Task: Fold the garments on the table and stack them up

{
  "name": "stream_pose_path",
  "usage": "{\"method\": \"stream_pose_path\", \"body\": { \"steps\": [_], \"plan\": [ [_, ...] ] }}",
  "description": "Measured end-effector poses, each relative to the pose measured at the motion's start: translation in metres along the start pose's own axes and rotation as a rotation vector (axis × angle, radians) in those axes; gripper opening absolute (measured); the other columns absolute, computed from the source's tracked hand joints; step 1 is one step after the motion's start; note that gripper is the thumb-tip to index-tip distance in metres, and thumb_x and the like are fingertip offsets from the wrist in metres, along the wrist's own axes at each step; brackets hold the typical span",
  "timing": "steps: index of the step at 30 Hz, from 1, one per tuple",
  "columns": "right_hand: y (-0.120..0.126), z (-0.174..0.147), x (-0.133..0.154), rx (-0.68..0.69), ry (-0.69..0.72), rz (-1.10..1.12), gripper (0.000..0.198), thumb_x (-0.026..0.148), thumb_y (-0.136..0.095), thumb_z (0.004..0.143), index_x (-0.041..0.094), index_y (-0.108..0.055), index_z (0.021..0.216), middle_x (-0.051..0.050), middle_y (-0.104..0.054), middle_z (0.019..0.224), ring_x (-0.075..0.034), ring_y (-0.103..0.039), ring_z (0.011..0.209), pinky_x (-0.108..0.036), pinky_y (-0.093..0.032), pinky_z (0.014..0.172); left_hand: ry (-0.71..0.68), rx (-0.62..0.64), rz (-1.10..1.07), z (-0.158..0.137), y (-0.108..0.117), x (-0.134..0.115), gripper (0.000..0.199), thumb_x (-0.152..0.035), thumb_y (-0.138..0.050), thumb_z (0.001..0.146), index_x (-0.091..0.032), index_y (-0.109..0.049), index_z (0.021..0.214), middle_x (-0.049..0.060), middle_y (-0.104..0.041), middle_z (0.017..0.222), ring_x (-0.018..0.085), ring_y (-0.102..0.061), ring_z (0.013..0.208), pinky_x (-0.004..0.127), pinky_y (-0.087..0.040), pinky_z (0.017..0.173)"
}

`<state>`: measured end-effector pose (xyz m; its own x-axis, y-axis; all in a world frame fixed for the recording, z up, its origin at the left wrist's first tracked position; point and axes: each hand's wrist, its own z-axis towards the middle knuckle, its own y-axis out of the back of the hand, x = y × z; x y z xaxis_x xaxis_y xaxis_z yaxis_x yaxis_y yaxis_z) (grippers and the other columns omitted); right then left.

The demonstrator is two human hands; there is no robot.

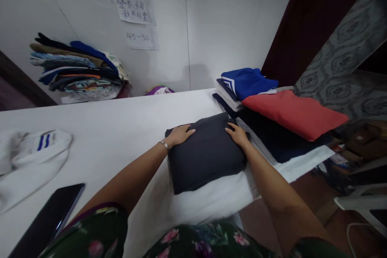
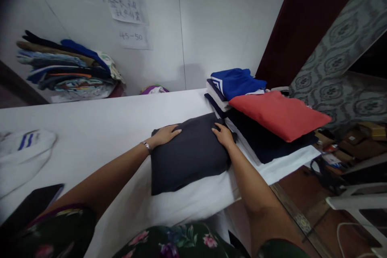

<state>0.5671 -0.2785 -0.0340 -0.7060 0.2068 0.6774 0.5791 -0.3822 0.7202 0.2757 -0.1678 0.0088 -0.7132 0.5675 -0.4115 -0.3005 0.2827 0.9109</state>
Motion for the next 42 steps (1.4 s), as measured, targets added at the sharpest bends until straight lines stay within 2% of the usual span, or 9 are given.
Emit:
{"method": "stream_pose_path", "body": {
  "steps": [5,10,14,19,24,29,32,39,42],
  "plan": [
    [0.008,0.001,0.007,0.048,0.027,-0.008,0.044,0.039,-0.058,0.086,0.021,-0.063,0.127,-0.009,-0.063,0.129,-0.026,-0.057,0.121,-0.043,-0.042,0.106,0.091,-0.019,-0.070,-0.003,-0.009,0.001,0.057,-0.052,-0.042,0.091,-0.017,-0.055,0.133,0.011,-0.054,0.141,0.027,-0.048,0.131,0.036,-0.033,0.111],
    [0.036,-0.030,-0.002,-0.046,0.104,0.084,0.051,0.047,-0.053,0.088,0.015,-0.062,0.127,-0.013,-0.059,0.134,-0.024,-0.053,0.125,-0.039,-0.039,0.108,0.114,-0.378,-0.259,-0.034,0.006,-0.008,0.044,-0.040,-0.048,0.090,-0.019,-0.059,0.127,0.008,-0.054,0.141,0.023,-0.047,0.131,0.035,-0.035,0.111],
    [0.048,-0.089,-0.020,-0.213,0.108,0.202,0.062,0.061,-0.052,0.084,0.016,-0.062,0.126,-0.014,-0.055,0.137,-0.027,-0.051,0.127,-0.042,-0.044,0.103,0.026,-0.500,-0.325,-0.089,0.001,-0.005,0.039,-0.042,-0.056,0.086,-0.025,-0.062,0.120,0.005,-0.051,0.144,0.023,-0.042,0.136,0.037,-0.033,0.113],
    [0.034,-0.141,-0.035,-0.243,-0.183,0.396,0.081,0.069,-0.056,0.077,0.016,-0.051,0.138,-0.016,-0.054,0.139,-0.031,-0.055,0.123,-0.045,-0.048,0.098,0.480,-0.532,-0.650,-0.130,-0.022,0.004,0.058,-0.042,-0.060,0.084,-0.018,-0.049,0.136,0.016,-0.046,0.145,0.029,-0.049,0.129,0.045,-0.041,0.107],
    [0.029,-0.133,-0.022,-0.152,-0.264,0.559,0.080,0.062,-0.060,0.080,0.027,-0.036,0.148,-0.011,-0.060,0.132,-0.027,-0.064,0.110,-0.039,-0.057,0.083,0.656,-0.354,-1.093,-0.120,-0.021,0.004,0.078,-0.046,-0.063,0.083,-0.013,-0.031,0.146,0.021,-0.051,0.140,0.030,-0.058,0.119,0.038,-0.057,0.080],
    [0.024,-0.107,-0.006,-0.134,-0.335,0.636,0.086,0.053,-0.071,0.073,0.022,-0.038,0.147,-0.015,-0.060,0.131,-0.028,-0.066,0.105,-0.043,-0.057,0.084,0.639,-0.259,-1.199,-0.097,-0.011,-0.006,0.047,-0.040,-0.071,0.078,-0.012,-0.063,0.114,0.017,-0.069,0.116,0.028,-0.067,0.103,0.034,-0.057,0.076],
    [0.016,-0.099,0.003,-0.149,-0.285,0.687,0.085,0.050,-0.072,0.072,0.020,-0.040,0.145,-0.014,-0.062,0.128,-0.027,-0.067,0.103,-0.042,-0.057,0.086,0.588,-0.320,-1.298,-0.090,-0.006,-0.008,0.030,-0.024,-0.070,0.077,-0.011,-0.066,0.103,0.015,-0.072,0.108,0.025,-0.070,0.095,0.031,-0.058,0.078],
    [-0.020,-0.105,0.029,-0.123,-0.076,0.700,0.076,0.048,-0.072,0.071,0.023,-0.048,0.139,-0.011,-0.062,0.129,-0.028,-0.063,0.111,-0.046,-0.052,0.096,0.582,-0.634,-1.239,-0.128,0.001,0.032,0.049,-0.020,-0.074,0.070,-0.014,-0.059,0.117,0.012,-0.071,0.112,0.024,-0.069,0.097,0.035,-0.057,0.083],
    [-0.037,-0.107,0.027,-0.104,-0.065,0.566,0.074,0.049,-0.072,0.071,0.022,-0.051,0.137,-0.012,-0.061,0.130,-0.030,-0.061,0.114,-0.049,-0.048,0.098,0.631,-0.571,-1.094,-0.146,-0.004,0.050,0.053,-0.026,-0.075,0.070,-0.014,-0.059,0.119,0.014,-0.070,0.116,0.025,-0.068,0.101,0.036,-0.055,0.086]
  ]
}}
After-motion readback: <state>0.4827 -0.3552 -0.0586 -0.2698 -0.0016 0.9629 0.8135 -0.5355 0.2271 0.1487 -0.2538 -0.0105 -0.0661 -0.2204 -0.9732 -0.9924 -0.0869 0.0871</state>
